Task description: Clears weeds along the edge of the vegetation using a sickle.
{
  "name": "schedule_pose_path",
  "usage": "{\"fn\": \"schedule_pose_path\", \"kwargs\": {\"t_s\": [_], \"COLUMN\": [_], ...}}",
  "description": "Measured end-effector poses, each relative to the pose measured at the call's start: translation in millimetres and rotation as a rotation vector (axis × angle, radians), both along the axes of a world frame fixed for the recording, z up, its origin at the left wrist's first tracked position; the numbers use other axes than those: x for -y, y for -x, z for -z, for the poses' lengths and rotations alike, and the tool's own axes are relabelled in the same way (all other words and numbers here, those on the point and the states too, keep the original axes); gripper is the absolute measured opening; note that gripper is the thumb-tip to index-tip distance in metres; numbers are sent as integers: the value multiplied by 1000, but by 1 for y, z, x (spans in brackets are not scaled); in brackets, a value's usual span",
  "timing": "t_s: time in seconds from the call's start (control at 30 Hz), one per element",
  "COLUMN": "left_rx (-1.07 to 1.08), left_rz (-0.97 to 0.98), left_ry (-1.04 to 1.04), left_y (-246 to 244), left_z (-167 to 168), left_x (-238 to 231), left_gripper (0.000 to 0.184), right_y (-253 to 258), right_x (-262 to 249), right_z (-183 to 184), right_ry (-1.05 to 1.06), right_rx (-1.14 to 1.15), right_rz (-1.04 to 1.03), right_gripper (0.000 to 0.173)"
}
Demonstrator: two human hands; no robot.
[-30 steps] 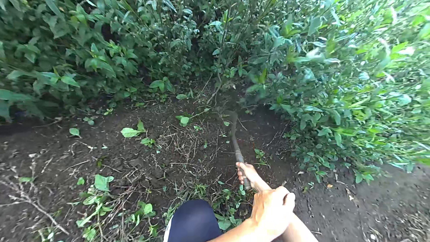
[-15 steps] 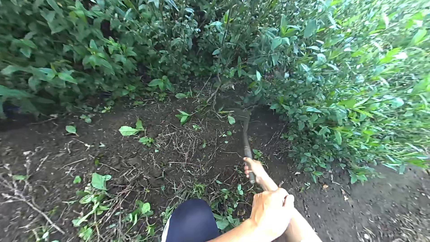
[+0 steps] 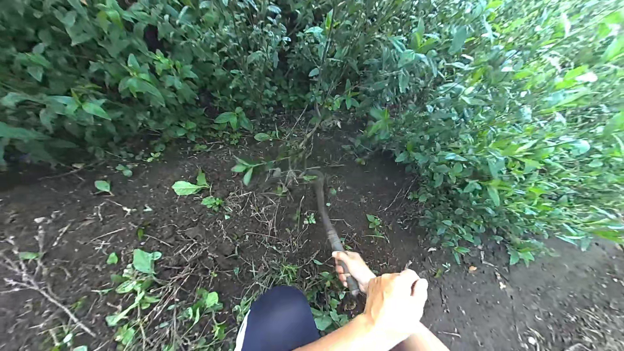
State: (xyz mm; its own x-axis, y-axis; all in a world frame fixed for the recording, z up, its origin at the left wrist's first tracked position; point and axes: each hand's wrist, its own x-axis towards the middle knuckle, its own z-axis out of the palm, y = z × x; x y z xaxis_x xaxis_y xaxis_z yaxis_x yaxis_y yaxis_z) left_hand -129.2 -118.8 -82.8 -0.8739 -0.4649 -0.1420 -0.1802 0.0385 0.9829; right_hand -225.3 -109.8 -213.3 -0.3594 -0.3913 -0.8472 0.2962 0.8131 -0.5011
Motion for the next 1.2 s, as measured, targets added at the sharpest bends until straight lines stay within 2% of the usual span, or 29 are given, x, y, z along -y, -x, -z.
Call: {"fn": "schedule_pose_path", "kwargs": {"t_s": [0.07,0.17,0.23,0.3,0.4,0.5,0.53,0.63,0.77,0.83,0.9,0.97,1.03,1.1,1.2], "left_rx": [-8,-15,-24,-15,12,-21,-12,38,194,244,233,325,427,520,564], "left_rz": [11,-1,-22,-17,-76,-312,-370,-421,-166,-6,155,301,286,157,-123], "left_ry": [0,0,9,19,85,272,295,420,911,1135,1455,1667,1797,1797,1429], "left_y": [-1,-3,0,3,-1,-18,-25,-35,1,37,76,108,127,126,96], "left_z": [-2,-3,-1,3,1,-5,-10,-25,-37,-38,-35,-41,-53,-68,-82], "left_x": [-3,-4,-6,-5,7,32,44,81,163,213,265,310,348,378,407], "left_gripper": [34,33,34,35,34,30,30,32,35,35,27,35,39,39,56], "right_y": [17,31,33,29,19,11,9,3,0,-2,-8,-16,-17,-14,-10], "right_x": [16,81,126,140,106,45,20,-38,-82,-86,-82,-79,-77,-79,-85], "right_z": [-6,-5,6,33,49,44,40,32,37,40,39,36,32,32,34], "right_ry": [112,327,371,332,282,284,316,182,147,156,162,159,146,130,111], "right_rx": [-81,-79,-1,96,224,20,22,114,183,185,180,173,158,149,109], "right_rz": [77,306,425,387,314,358,355,401,460,470,490,512,513,498,467], "right_gripper": [26,30,31,31,34,29,33,34,31,30,31,31,31,31,29]}}
